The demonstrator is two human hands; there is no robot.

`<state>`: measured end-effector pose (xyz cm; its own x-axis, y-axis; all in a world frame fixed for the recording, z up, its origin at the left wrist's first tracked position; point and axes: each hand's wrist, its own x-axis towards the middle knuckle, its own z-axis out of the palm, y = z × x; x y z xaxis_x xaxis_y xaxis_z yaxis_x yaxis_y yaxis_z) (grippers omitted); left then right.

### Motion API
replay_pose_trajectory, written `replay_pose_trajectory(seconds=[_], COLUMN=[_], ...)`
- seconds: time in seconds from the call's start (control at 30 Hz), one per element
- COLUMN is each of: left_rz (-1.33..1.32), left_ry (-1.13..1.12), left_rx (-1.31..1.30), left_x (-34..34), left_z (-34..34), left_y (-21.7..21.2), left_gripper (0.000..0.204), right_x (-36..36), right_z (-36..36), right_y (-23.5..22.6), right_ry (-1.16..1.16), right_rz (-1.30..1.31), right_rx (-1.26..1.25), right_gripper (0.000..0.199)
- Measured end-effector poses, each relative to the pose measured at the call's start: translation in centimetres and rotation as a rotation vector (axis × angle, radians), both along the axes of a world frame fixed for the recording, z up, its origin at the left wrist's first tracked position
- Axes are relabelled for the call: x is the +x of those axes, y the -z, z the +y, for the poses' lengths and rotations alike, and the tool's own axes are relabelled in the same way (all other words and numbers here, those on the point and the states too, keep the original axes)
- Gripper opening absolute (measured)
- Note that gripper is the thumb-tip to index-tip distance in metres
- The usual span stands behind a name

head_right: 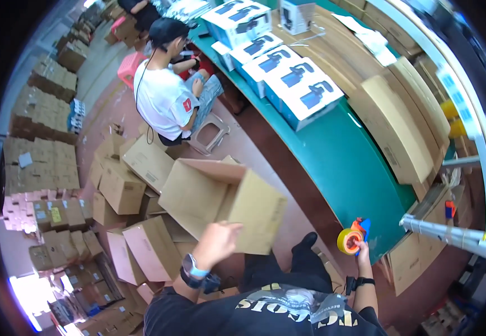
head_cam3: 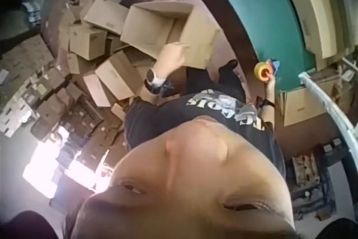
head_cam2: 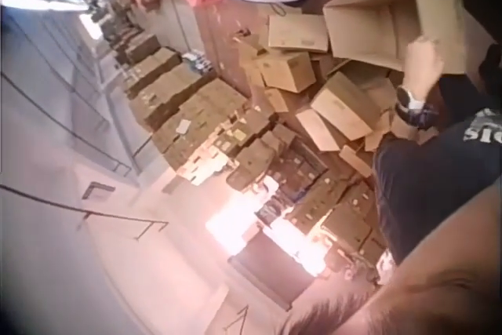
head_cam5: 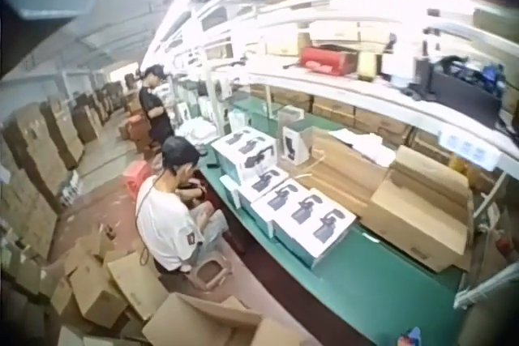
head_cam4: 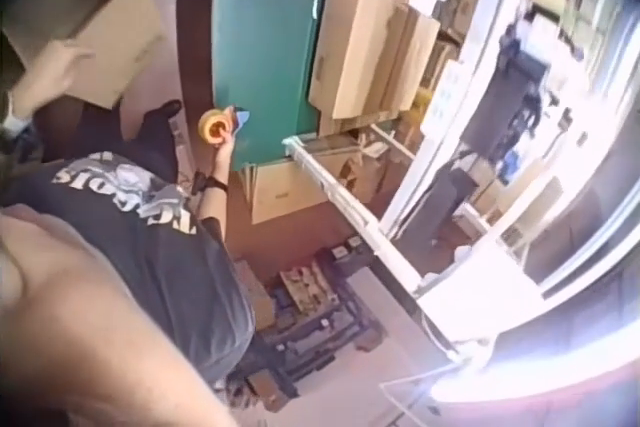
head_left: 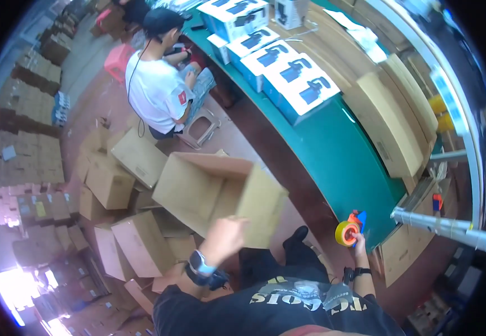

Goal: The person places several small boxes into a larger cardboard box, closes the flaps, and seals the seams with a tape dispenser before repeating the process with a second box.

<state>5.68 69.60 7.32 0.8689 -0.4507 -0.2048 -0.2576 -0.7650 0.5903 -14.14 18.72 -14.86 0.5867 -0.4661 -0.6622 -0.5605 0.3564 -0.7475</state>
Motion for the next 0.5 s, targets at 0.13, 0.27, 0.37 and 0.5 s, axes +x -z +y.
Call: replay_pose_trajectory(seconds=[0.13,0.27,0.37,0.5], left_rz=[0.008,-0.087,-0.133,-0.240], left_ry=[0.257,0.511,0.697,0.830], left_rx=[-0.024,-0.029,0.023,0.042], left_x=[-5.2,-9.0,-10.1,-9.1], left_z=[-14.2,-24.1,-30.4,-39.6], left_y=[-11.4,-14.8,-16.1,-11.9], left_gripper=[0.041,0.047,0.048,0.028], right_x=[-4.2,-11.0,-14.2,-13.1], right_z=[-3.3,-8.7,-10.8,-11.4], right_y=[1.3,1.8,3.2,3.5], right_ry=[0.123,0.074,0.144,0.187], right_rz=[-0.120,-0.211,-0.111,0.074], right_rx=[0.138,0.104,-0.146,-0.221], right_gripper=[0.029,0.028,0.025,0.033])
